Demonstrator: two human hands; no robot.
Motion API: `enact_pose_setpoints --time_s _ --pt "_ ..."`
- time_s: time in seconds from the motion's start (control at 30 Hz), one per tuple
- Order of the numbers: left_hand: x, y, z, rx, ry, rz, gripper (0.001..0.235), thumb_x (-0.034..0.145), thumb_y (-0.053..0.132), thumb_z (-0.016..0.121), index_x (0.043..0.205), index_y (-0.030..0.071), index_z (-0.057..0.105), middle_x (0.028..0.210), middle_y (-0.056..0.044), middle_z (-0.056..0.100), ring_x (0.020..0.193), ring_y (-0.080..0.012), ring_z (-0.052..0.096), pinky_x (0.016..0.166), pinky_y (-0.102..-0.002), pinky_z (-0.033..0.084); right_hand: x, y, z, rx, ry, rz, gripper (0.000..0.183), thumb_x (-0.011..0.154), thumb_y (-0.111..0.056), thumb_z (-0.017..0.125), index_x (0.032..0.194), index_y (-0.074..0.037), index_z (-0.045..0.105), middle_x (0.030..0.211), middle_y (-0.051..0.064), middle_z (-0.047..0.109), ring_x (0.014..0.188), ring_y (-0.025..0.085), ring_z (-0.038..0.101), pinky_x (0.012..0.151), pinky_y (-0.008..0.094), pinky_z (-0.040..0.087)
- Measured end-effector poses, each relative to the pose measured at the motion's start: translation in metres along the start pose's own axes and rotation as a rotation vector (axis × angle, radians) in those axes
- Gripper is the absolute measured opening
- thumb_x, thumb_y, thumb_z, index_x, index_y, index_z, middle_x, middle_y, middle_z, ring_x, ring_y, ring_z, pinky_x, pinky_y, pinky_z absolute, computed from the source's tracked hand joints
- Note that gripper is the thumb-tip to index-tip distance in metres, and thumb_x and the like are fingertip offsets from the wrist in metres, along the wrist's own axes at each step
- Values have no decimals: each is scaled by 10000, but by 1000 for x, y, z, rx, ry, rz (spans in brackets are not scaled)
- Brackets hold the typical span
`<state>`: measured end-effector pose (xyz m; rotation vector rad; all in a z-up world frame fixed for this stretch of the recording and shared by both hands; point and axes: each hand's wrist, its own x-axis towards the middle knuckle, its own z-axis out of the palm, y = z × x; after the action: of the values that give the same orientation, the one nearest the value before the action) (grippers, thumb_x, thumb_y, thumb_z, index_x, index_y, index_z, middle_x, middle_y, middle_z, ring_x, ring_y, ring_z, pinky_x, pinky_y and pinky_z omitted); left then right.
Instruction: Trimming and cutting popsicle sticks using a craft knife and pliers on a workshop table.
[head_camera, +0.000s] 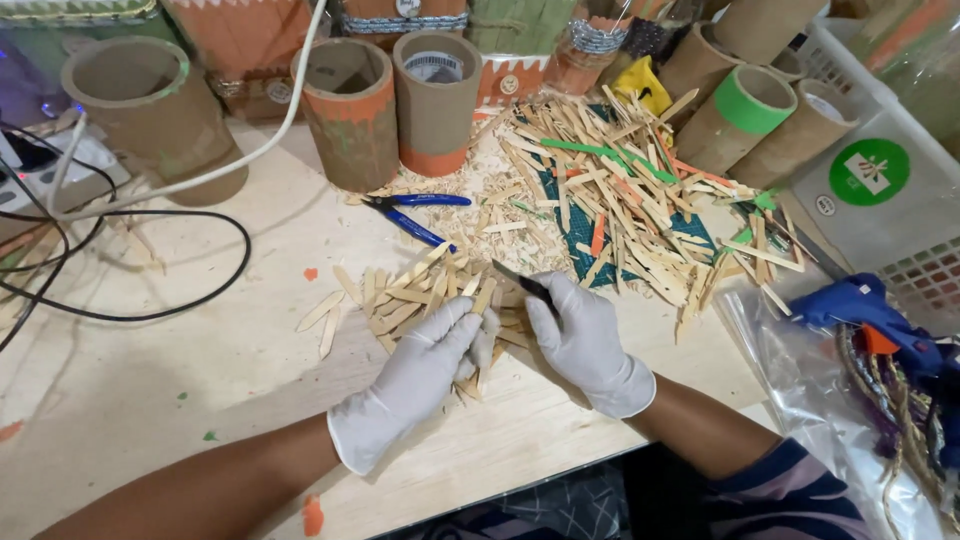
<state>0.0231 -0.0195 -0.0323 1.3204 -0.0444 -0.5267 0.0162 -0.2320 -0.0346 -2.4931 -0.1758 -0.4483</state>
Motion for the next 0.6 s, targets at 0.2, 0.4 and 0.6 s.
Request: enact_pose_setpoints --time_s 0.2,0.4,0.6 --pt "-4 4 -5 -20 -63 -33 204 1058 176 545 966 83 701 705 -130 727 509 -152 598 471 -240 470 -8 11 7 147 40 -179 309 1031 -407 501 888 -171 639 593 85 568 593 362 651 577 393 552" --pt "-15 4 -2 -65 -139 -19 292 1065 162 531 869 29 703 742 -131 727 563 -152 623 514 -249 504 -9 9 9 177 14 -256 310 987 -442 564 827 -189 642 548 16 497 522 297 603 545 356 542" --pt "-15 8 -5 -122 -243 10 301 1073 177 505 860 36 664 641 -101 594 497 -91 415 463 -197 354 -6 -8 2 198 19 -250 310 994 -390 615 801 -148 619 514 81 498 504 347 614 532 381 537"
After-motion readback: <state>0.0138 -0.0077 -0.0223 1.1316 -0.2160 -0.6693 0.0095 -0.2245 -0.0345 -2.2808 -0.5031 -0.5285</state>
